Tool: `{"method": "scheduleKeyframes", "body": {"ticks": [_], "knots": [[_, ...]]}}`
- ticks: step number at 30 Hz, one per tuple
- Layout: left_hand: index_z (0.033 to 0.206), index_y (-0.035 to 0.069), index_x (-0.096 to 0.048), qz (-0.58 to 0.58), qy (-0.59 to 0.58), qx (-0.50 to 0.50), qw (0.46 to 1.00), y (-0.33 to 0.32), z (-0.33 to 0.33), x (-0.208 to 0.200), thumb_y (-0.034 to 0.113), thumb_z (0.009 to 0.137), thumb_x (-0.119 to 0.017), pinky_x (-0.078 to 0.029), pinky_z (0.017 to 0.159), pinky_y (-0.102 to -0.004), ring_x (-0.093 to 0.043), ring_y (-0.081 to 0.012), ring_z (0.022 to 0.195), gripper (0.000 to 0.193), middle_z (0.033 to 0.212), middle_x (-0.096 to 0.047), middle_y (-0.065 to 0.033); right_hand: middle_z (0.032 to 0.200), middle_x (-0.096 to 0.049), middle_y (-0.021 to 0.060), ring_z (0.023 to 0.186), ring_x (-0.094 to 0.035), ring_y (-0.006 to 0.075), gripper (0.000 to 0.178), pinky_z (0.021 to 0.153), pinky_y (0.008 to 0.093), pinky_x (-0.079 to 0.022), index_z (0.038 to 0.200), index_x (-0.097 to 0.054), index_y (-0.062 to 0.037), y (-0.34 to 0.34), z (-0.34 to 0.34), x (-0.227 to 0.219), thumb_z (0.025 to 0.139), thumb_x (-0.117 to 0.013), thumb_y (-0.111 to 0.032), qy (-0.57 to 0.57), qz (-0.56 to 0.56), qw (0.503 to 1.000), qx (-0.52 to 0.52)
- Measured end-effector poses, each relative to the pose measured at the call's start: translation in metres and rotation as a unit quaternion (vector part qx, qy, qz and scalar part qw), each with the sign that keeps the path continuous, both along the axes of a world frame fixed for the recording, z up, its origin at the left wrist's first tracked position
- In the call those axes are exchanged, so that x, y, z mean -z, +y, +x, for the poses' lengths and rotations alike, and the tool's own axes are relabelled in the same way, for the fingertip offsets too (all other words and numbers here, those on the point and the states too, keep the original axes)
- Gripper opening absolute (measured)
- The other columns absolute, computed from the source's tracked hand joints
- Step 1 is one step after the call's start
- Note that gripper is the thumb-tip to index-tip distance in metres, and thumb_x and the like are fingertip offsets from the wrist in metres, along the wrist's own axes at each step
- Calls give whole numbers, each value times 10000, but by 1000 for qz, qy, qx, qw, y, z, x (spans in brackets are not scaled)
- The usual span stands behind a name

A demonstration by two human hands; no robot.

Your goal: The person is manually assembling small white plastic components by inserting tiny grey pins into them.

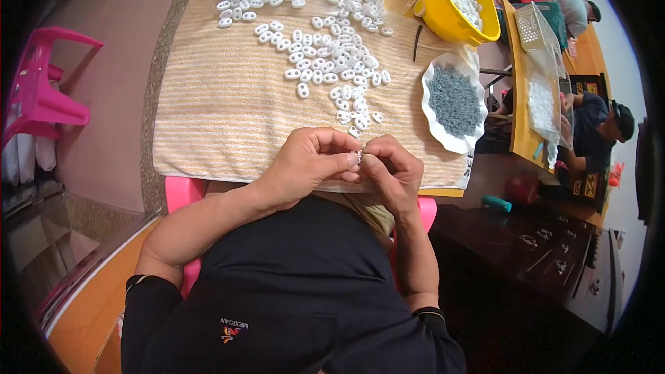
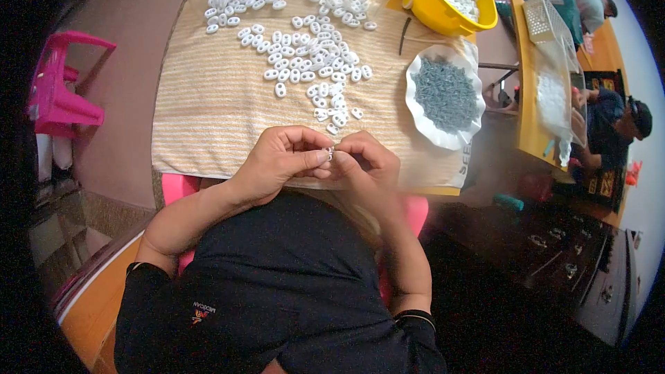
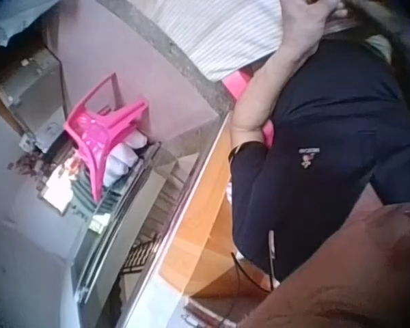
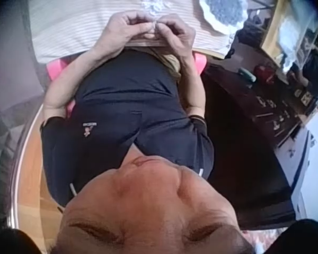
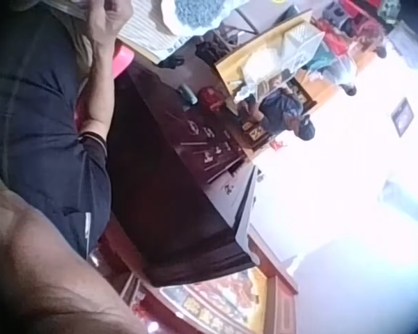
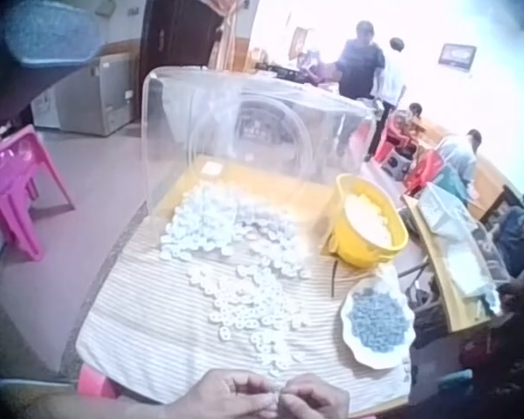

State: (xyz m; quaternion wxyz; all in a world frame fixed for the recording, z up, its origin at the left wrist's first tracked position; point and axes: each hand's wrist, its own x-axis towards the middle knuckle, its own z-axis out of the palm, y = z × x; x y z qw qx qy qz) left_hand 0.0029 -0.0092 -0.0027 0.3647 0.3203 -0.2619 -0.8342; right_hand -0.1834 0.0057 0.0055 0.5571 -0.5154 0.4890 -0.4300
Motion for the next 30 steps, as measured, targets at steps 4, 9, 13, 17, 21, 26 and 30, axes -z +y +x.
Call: {"method": "scheduleKeyframes", "body": {"ticks": [4,9,13,17,21,26,30], "knots": [[1096,-50,-604,1,-12,-2,1000,0,0,0,22,899,-604,-554,764,-228,-651,-115,831,209,970,-660,-90,876,-581,58,792,-574,104,19,700,219,-478,857,-620,42,-1,-3,1,846,-604,46,10,-16,1000,-13],[1095,-50,-607,1,-15,-6,1000,-1,0,1,20,898,-604,-553,760,-226,-652,-112,825,209,970,-661,-87,881,-582,60,816,-571,107,13,719,220,-474,854,-618,40,-1,-3,2,846,-608,38,8,-9,1000,-14],[1097,-51,-605,3,-9,-6,1000,0,-1,3,16,895,-607,-554,751,-224,-653,-112,825,213,966,-662,-88,899,-585,84,766,-568,121,37,654,221,-475,887,-622,50,-1,-3,1,867,-606,23,22,-42,998,-28],[1096,-52,-605,2,-15,-5,1000,0,-1,3,14,892,-611,-554,749,-224,-656,-114,822,215,960,-664,-90,903,-588,81,777,-567,116,28,658,219,-472,883,-620,50,-1,-4,2,862,-610,35,38,-42,998,-36],[1096,-52,-606,8,-18,-7,1000,0,0,2,16,891,-615,-553,749,-224,-657,-116,823,216,956,-665,-91,871,-577,53,810,-570,105,21,724,224,-473,841,-613,30,0,3,-8,843,-628,16,20,17,1000,-10],[1095,-50,-608,-3,-25,-9,1000,2,-1,2,18,887,-622,-550,744,-225,-658,-118,818,220,945,-669,-89,864,-578,54,808,-570,106,13,721,227,-472,843,-613,35,0,-1,-4,838,-622,26,49,-8,998,-32],[1090,-50,-611,-7,-29,-8,1000,2,-1,1,18,886,-623,-549,743,-225,-659,-117,815,215,944,-671,-89,861,-579,53,804,-568,107,9,720,226,-469,836,-614,35,0,-2,-3,839,-619,28,52,-16,998,-35]]}}
